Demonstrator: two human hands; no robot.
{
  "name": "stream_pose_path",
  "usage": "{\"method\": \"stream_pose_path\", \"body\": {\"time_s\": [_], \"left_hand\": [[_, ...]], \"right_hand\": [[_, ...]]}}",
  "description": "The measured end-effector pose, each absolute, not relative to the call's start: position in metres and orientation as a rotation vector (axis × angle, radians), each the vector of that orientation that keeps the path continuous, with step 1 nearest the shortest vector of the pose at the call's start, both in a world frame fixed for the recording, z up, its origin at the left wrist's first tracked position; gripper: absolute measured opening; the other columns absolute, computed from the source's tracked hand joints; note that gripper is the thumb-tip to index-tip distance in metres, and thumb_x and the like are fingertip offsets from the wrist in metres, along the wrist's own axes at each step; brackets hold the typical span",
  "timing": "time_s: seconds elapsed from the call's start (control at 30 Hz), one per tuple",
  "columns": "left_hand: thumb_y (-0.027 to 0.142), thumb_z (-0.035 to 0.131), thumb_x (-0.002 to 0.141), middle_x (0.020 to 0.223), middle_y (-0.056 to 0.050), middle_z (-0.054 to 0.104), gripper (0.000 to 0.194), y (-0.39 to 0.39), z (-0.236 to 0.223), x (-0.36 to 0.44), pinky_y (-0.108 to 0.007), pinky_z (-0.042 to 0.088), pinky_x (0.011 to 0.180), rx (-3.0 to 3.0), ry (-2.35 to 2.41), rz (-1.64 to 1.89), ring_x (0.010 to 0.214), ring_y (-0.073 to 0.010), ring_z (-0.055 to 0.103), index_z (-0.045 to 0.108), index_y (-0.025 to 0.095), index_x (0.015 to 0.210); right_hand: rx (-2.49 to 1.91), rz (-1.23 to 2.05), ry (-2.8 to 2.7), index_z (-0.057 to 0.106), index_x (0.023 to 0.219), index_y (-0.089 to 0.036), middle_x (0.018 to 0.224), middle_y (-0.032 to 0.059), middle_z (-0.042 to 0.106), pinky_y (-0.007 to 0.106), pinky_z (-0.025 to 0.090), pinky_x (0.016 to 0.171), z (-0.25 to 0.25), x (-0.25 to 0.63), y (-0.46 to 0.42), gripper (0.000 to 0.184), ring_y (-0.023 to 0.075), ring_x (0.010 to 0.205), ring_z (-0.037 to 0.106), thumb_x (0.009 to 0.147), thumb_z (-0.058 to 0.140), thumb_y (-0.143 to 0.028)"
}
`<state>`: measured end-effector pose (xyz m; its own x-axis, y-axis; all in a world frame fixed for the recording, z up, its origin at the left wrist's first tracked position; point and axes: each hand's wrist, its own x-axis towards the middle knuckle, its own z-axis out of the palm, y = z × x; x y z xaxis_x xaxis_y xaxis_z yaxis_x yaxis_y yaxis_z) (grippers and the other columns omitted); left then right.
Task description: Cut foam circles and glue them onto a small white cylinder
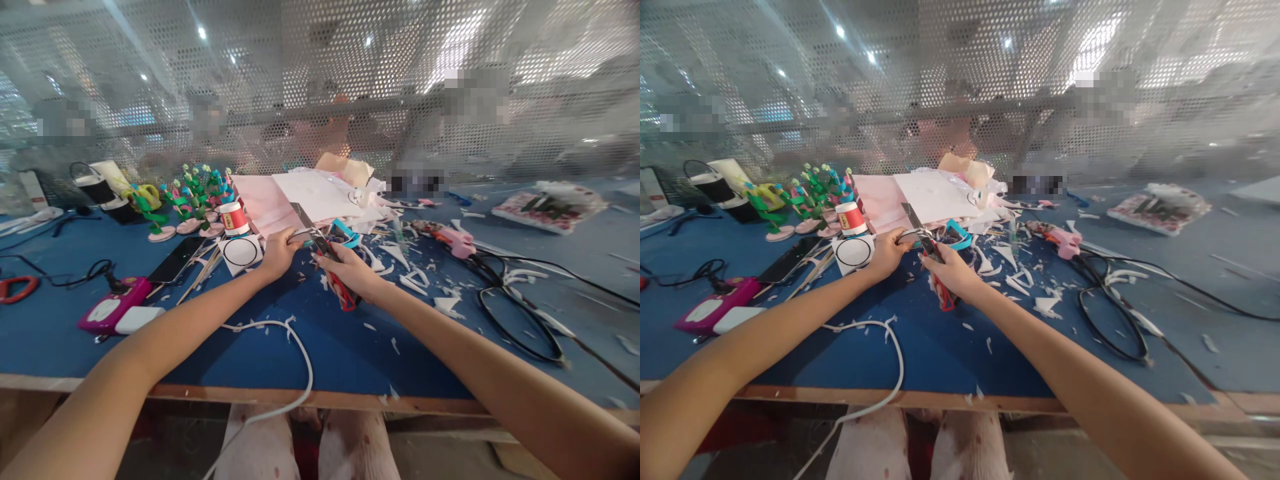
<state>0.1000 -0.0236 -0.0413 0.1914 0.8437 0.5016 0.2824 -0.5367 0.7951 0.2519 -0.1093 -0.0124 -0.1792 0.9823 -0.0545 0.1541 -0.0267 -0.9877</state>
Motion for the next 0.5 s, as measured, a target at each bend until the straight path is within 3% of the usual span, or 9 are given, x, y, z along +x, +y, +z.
{"method": "stream_pose_path", "body": {"time_s": [0.2,0.3,0.5], "left_hand": [[0.011,0.065,0.065,0.052,0.005,0.052,0.011,-0.0247,-0.0358,0.1011,-0.020,0.035,0.054,1.762,1.145,1.347,0.054,-0.0098,0.046,0.057,0.015,0.057],[0.014,0.069,0.062,0.055,0.004,0.058,0.007,-0.0232,-0.0366,0.1003,-0.020,0.036,0.053,1.648,1.202,1.368,0.055,-0.0100,0.050,0.063,0.014,0.066],[0.018,0.071,0.062,0.062,0.003,0.063,0.010,-0.0176,-0.0434,0.1008,-0.021,0.044,0.059,1.475,1.044,1.489,0.059,-0.0097,0.054,0.065,0.014,0.069]], "right_hand": [[-1.270,1.298,-1.441,0.042,0.083,-0.023,0.036,-0.0114,0.046,0.019,0.035,0.026,-0.0129,0.2508,-0.1081,0.027,0.0100,0.025,0.043,0.081,0.065,-0.038],[-1.271,1.293,-1.434,0.042,0.083,-0.023,0.036,-0.0116,0.046,0.018,0.036,0.026,-0.0111,0.2509,-0.1093,0.027,0.0095,0.025,0.042,0.081,0.065,-0.036],[-1.183,1.416,-1.329,0.039,0.079,-0.024,0.040,-0.0104,0.048,0.018,0.033,0.025,-0.0093,0.2520,-0.1108,0.024,0.0079,0.026,0.039,0.084,0.059,-0.036]]}}
